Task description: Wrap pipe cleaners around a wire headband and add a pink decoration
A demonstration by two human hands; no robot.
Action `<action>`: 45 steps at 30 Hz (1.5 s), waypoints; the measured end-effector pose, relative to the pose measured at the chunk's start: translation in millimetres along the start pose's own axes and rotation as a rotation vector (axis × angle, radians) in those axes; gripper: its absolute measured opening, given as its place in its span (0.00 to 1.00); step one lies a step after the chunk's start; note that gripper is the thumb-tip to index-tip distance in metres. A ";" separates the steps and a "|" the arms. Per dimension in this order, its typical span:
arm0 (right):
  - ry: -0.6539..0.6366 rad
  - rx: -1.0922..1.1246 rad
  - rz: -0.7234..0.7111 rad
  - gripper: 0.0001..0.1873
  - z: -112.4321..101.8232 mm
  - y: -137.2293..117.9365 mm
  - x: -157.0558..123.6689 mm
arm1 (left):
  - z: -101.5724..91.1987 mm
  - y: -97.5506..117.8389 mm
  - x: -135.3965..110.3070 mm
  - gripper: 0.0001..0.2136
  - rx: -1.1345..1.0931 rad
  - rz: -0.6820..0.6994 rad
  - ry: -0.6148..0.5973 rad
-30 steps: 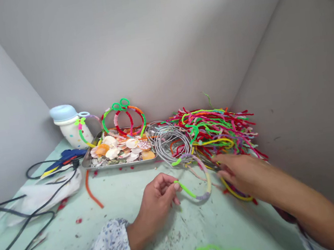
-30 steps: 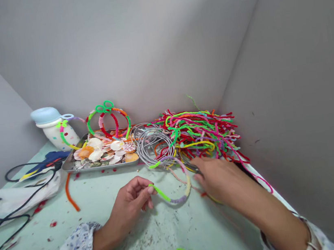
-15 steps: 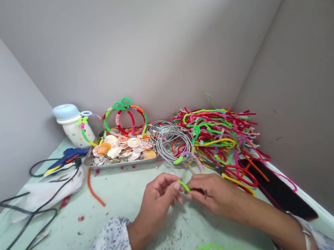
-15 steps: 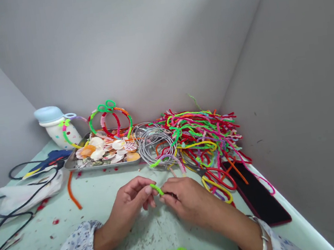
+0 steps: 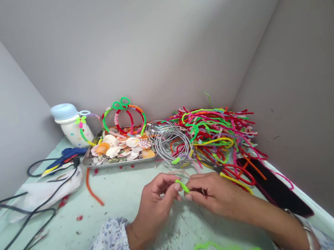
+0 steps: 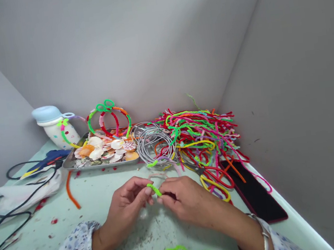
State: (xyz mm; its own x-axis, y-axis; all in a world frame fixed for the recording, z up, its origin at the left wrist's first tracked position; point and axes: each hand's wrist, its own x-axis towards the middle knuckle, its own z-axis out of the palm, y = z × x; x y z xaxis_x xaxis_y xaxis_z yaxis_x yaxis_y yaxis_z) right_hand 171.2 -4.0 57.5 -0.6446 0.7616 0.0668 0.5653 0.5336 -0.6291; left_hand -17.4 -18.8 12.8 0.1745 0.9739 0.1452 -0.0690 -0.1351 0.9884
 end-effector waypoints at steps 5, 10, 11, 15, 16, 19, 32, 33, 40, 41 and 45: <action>0.001 -0.009 -0.004 0.13 2.0 1.8 0.0 | 0.0 2.3 0.9 0.07 0.032 0.004 0.008; -0.011 -0.027 -0.006 0.13 3.0 3.0 0.6 | -0.3 4.5 2.9 0.07 -0.008 -0.057 -0.007; -0.012 -0.030 -0.010 0.13 2.9 2.8 0.9 | -0.4 4.4 3.2 0.08 -0.014 -0.060 -0.012; -0.004 -0.103 -0.019 0.12 -0.6 0.3 -0.3 | -1.0 3.6 3.6 0.08 -0.056 -0.079 -0.056; -0.002 -0.140 -0.012 0.11 -2.5 -0.8 -1.8 | -1.5 3.7 3.9 0.08 -0.081 -0.084 -0.071; 0.020 -0.301 0.024 0.08 -9.7 -5.7 -10.1 | -3.7 4.7 6.7 0.11 -0.201 -0.074 -0.085; 0.089 -0.805 -0.181 0.10 -14.7 -8.6 -16.0 | -14.9 8.0 23.2 0.14 -0.572 -0.291 -0.041; 0.097 -0.806 -0.177 0.10 -14.8 -3.7 -13.6 | -15.6 8.1 24.1 0.13 -0.561 -0.281 -0.034; 0.362 -0.405 -0.078 0.14 -16.9 34.6 0.9 | -16.5 8.0 26.3 0.08 -0.495 -0.185 -0.003; 0.450 -0.248 -0.018 0.16 -16.4 39.5 3.1 | -16.4 9.1 25.9 0.08 -0.495 -0.174 0.005; 0.507 0.569 0.353 0.12 -6.7 48.4 9.2 | -14.6 14.4 22.1 0.08 -0.490 -0.139 0.029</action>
State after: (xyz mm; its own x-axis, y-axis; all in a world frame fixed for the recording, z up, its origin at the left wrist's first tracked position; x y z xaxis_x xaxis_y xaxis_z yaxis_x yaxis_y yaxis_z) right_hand 196.1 31.3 32.9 -0.0919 0.9947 0.0469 0.2566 0.0692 -0.9640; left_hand -28.9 3.4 29.6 0.1879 0.9822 0.0058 -0.5005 0.0907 0.8610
